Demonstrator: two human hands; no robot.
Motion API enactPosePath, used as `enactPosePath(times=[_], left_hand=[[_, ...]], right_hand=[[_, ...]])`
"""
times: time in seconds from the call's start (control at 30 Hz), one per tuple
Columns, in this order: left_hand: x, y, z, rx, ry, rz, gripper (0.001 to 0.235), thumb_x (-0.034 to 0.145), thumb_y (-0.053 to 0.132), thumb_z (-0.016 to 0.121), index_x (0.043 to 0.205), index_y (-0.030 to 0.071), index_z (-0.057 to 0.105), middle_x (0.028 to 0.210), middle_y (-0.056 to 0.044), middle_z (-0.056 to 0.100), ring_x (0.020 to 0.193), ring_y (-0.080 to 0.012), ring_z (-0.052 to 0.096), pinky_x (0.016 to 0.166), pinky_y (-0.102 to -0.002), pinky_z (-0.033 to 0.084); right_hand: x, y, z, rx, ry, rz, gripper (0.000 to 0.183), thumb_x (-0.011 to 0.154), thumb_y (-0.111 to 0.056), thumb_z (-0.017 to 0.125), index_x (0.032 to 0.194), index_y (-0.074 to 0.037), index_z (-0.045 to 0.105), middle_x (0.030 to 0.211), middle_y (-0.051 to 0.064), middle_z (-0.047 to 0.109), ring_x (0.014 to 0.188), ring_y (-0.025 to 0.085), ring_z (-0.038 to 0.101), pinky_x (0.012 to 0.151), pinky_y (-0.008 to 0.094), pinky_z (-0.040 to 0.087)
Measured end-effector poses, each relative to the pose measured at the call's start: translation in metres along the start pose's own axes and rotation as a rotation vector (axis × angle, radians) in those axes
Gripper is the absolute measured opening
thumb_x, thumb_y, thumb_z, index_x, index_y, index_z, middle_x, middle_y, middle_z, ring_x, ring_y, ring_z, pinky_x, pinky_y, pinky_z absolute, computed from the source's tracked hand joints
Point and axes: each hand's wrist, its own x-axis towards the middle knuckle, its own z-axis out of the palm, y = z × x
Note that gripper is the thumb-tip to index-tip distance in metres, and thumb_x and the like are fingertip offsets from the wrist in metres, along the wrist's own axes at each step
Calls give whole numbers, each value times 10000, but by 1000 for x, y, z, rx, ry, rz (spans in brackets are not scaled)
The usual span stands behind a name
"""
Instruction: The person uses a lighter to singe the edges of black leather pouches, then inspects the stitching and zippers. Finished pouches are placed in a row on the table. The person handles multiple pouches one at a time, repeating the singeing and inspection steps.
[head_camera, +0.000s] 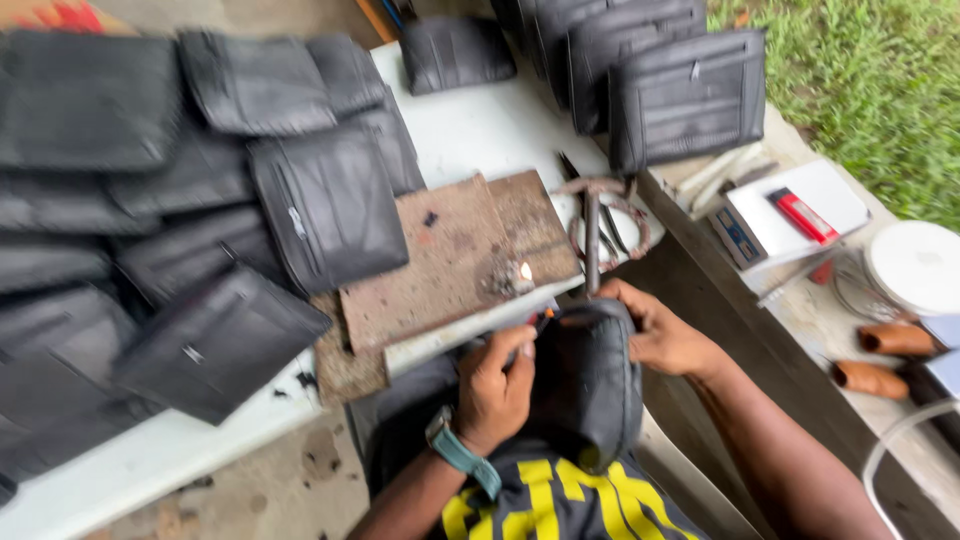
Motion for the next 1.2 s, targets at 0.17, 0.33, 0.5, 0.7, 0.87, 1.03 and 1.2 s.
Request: enactPosePath(times=[0.17,0.33,0.5,0.7,0.87,1.03,1.2], left_hand=[[-13,-18,10,-59,-18,-11,191,999,7,610,1189,31,609,1016,-183,711,924,-377,719,784,-421,569],[-7,-26,14,-104,-19,-5,163,1011,0,584,1170,29,607,980,-178,683,891,-366,703,774,-412,561],[4,-40,11,-73,11,7,152,1002,11,597,1144,64,611,1006,-167,695,940,-366,701,819,-420,549],[9,-52,17,-168,-54,-159,137,1000,26,620,1130,71,624,951,-150,717,877,-322,734,757,-383,555],[17,-59,18,-223,-33,-105,143,1001,10,616,1131,68,610,987,-144,725,939,-311,743,803,-368,563],[18,-62,20,-233,-32,-128,154,997,1,612,1134,71,615,982,-134,719,933,-287,747,816,-354,566],[22,-64,20,-235,-33,-126,145,1000,5,617,1131,69,618,985,-129,724,932,-274,750,820,-355,569]], right_hand=[[-6,43,-1,-55,216,-44,336,888,-63,780,1151,-67,572,1093,7,660,1007,65,593,885,249,507],[3,50,12,-204,403,-181,298,894,-106,819,1020,-79,551,995,-27,663,926,36,574,828,230,494],[17,52,26,-286,557,-208,284,900,-99,819,984,-81,548,943,-40,631,887,28,532,807,218,479],[18,55,27,-336,644,-212,300,913,-84,813,975,-82,519,926,-47,592,883,27,495,803,211,467],[24,51,23,-341,646,-229,279,930,-85,799,985,-80,526,954,-37,612,900,36,511,836,218,474],[26,48,21,-369,645,-249,286,930,-85,803,1000,-77,526,958,-34,595,904,44,506,840,223,469],[29,46,21,-341,642,-226,277,933,-88,793,1009,-79,527,963,-38,601,905,45,515,842,225,475]])
